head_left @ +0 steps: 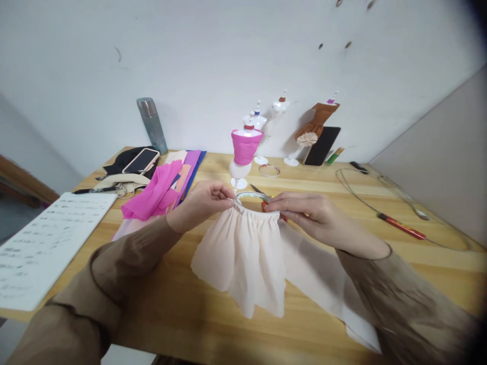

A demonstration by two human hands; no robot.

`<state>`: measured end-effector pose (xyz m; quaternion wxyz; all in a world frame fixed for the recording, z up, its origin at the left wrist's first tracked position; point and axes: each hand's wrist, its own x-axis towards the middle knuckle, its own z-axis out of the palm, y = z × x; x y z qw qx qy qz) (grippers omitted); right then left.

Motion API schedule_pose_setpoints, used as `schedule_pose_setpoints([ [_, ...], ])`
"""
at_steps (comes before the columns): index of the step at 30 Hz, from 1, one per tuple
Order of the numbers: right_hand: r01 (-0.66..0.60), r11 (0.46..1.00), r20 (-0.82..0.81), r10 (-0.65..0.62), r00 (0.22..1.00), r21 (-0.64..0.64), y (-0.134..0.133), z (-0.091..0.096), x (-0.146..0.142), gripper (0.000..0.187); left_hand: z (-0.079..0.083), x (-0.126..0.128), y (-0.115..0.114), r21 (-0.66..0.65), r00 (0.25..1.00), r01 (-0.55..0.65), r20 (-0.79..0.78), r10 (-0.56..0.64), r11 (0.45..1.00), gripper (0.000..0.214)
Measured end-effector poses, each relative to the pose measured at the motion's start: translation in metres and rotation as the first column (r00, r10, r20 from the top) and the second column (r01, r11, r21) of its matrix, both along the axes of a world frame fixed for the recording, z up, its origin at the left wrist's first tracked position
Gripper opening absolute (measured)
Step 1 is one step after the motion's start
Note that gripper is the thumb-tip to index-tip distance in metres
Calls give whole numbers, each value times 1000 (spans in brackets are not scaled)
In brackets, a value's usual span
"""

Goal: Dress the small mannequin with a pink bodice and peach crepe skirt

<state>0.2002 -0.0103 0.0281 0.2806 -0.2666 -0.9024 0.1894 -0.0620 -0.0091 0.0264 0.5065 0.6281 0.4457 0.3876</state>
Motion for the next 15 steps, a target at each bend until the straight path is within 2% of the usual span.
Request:
schedule_pose_setpoints([
  [5, 15, 999, -16, -14, 1000, 43, -5, 4, -2, 31, 3, 1, -2, 6, 998, -64, -28, 65, 998, 22],
  [8, 40, 996, -20, -38, 999, 84, -9, 7, -5, 31, 5, 1, -5, 21, 995, -91, -45, 92, 996, 18],
  [15, 103, 986, -48, -97, 994, 132, -12, 11, -8, 27, 7, 2, -5, 112, 999, -38, 18, 36, 993, 11],
])
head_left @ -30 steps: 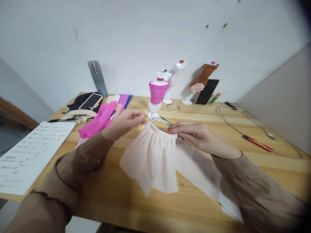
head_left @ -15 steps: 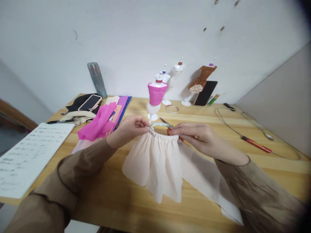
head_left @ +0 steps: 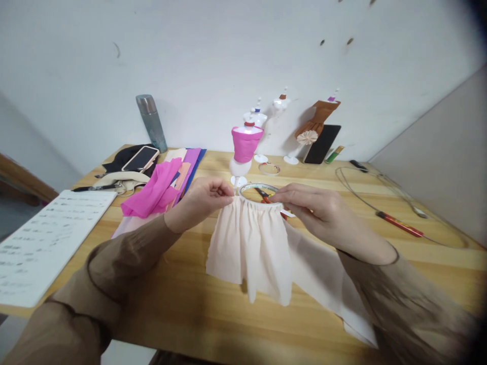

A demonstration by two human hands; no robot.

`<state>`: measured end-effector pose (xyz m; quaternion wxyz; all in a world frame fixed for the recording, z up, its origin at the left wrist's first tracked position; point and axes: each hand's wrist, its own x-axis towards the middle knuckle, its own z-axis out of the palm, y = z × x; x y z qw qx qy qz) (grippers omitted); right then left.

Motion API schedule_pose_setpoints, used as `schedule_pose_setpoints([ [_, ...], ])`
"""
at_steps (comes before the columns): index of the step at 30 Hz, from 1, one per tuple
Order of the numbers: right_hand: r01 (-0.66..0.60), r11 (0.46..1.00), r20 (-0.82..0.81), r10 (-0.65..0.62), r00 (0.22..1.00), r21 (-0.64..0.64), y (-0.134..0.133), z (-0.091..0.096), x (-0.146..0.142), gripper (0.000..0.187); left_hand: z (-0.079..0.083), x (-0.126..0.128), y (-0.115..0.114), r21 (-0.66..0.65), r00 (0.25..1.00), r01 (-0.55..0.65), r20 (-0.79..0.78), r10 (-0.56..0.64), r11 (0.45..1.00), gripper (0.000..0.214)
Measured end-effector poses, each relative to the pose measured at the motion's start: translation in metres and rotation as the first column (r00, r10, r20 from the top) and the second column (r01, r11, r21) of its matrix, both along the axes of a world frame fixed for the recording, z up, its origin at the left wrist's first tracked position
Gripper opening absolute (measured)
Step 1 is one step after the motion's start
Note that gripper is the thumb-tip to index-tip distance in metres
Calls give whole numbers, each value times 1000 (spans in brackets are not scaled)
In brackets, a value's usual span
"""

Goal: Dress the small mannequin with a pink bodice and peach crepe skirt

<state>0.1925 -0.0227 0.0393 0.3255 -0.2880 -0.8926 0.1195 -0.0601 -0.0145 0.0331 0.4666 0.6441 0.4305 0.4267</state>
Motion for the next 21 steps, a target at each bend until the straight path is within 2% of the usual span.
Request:
schedule_pose_setpoints([
  [11, 7, 1000, 16, -7, 1000, 24, 3, 1, 2, 25, 6, -4, -1, 37, 997, 61, -49, -59, 997, 10],
  [16, -1, 1000, 17, 1, 1000, -7, 4, 1, 3, 26, 6, -6, 0, 66, 995, 78, -69, -73, 995, 10],
  [21, -19, 998, 22, 20, 1000, -63, 6, -2, 5, 26, 5, -9, 2, 137, 989, 55, -146, -35, 989, 9],
])
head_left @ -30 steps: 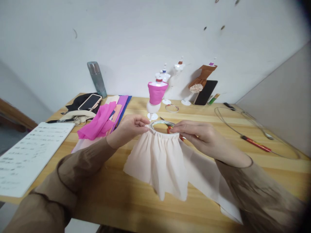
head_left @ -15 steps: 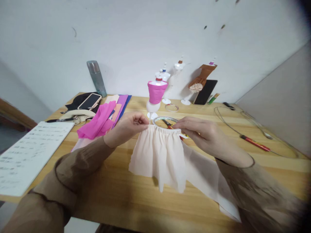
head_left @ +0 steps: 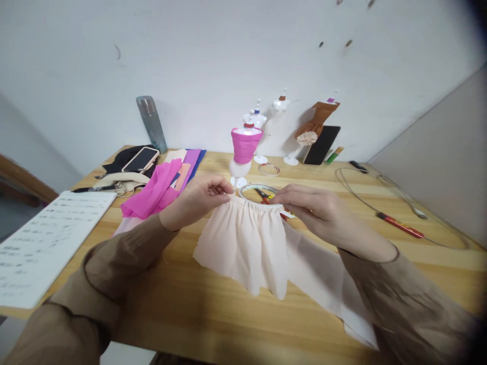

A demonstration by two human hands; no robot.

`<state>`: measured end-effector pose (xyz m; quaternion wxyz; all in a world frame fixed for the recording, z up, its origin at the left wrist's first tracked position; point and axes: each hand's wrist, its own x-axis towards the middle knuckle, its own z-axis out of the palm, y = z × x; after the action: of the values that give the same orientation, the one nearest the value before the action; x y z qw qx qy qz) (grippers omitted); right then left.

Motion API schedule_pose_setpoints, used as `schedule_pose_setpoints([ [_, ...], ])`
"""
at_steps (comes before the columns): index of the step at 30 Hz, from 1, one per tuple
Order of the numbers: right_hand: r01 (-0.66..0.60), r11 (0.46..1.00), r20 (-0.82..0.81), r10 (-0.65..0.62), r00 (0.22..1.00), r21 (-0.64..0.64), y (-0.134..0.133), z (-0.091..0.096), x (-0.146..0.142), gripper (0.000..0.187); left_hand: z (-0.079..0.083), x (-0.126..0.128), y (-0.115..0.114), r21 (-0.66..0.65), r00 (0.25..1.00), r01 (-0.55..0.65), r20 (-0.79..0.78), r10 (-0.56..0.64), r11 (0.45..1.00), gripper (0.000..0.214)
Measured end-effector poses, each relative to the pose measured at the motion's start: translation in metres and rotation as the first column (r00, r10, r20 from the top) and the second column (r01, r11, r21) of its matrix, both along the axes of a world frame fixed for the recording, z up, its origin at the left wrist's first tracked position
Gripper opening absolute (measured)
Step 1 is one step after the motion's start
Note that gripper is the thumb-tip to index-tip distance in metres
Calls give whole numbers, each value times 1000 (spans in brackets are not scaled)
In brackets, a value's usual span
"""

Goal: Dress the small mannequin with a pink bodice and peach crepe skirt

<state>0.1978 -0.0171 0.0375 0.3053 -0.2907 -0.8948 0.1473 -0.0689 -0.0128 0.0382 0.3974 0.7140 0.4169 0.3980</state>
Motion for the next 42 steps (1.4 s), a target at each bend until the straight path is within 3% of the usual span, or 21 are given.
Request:
schedule_pose_setpoints([
  [6, -6, 998, 20, 8, 1000, -60, -1, 1, -2, 27, 0, -2, 1, 102, 989, -3, -149, 18, 995, 39],
  [11, 26, 987, -27, -31, 999, -158, -4, -1, -3, 28, -3, -6, 7, 131, 981, -8, -191, 33, 991, 23],
  [14, 86, 973, -74, -104, 992, -215, -6, -5, -4, 29, -8, -11, 14, 118, 956, 36, -294, 0, 992, 19],
  [16, 97, 968, -98, -123, 988, -230, -9, -6, -6, 30, -13, -14, 16, 177, 928, 20, -370, 48, 984, 19],
  [19, 78, 973, -86, -99, 991, -216, -15, -7, -13, 30, -15, -9, 10, 389, 917, -78, -333, 219, 918, 23],
  [22, 63, 990, -50, -69, 996, -124, -21, -6, -21, 31, -10, 4, -7, 518, 962, 83, -265, 67, 852, 22],
  [24, 44, 997, -45, -47, 998, -64, -24, -6, -26, 30, -5, 13, -19, 430, 929, 256, -356, -98, 866, 23],
  [26, 36, 999, -56, -38, 998, -38, -27, -7, -30, 30, -3, 18, -26, 285, 897, 318, -399, -190, 904, 26],
  [29, 56, 996, -86, -61, 994, -64, -28, -7, -33, 29, -3, 21, -28, 78, 889, 339, -353, -292, 938, 30],
  [34, 90, 981, -139, -115, 984, -174, -29, -10, -39, 20, -3, 20, -26, -110, 883, 388, -242, -403, 915, 36],
  [36, 95, 973, -165, -131, 977, -210, -29, -10, -39, 17, -1, 19, -26, -131, 859, 402, -288, -423, 906, 33],
  [38, 13, 950, -229, -88, 969, -312, -29, -7, -36, 18, 3, 16, -25, -101, 827, 426, -359, -432, 899, 30],
  [40, -131, 878, -327, -30, 944, -460, -27, -1, -29, 24, 9, 11, -22, -59, 795, 455, -422, -435, 889, 30],
  [42, -190, 813, -401, -58, 914, -550, -22, 4, -18, 27, 18, 5, -17, -34, 786, 452, -457, -416, 891, 30],
])
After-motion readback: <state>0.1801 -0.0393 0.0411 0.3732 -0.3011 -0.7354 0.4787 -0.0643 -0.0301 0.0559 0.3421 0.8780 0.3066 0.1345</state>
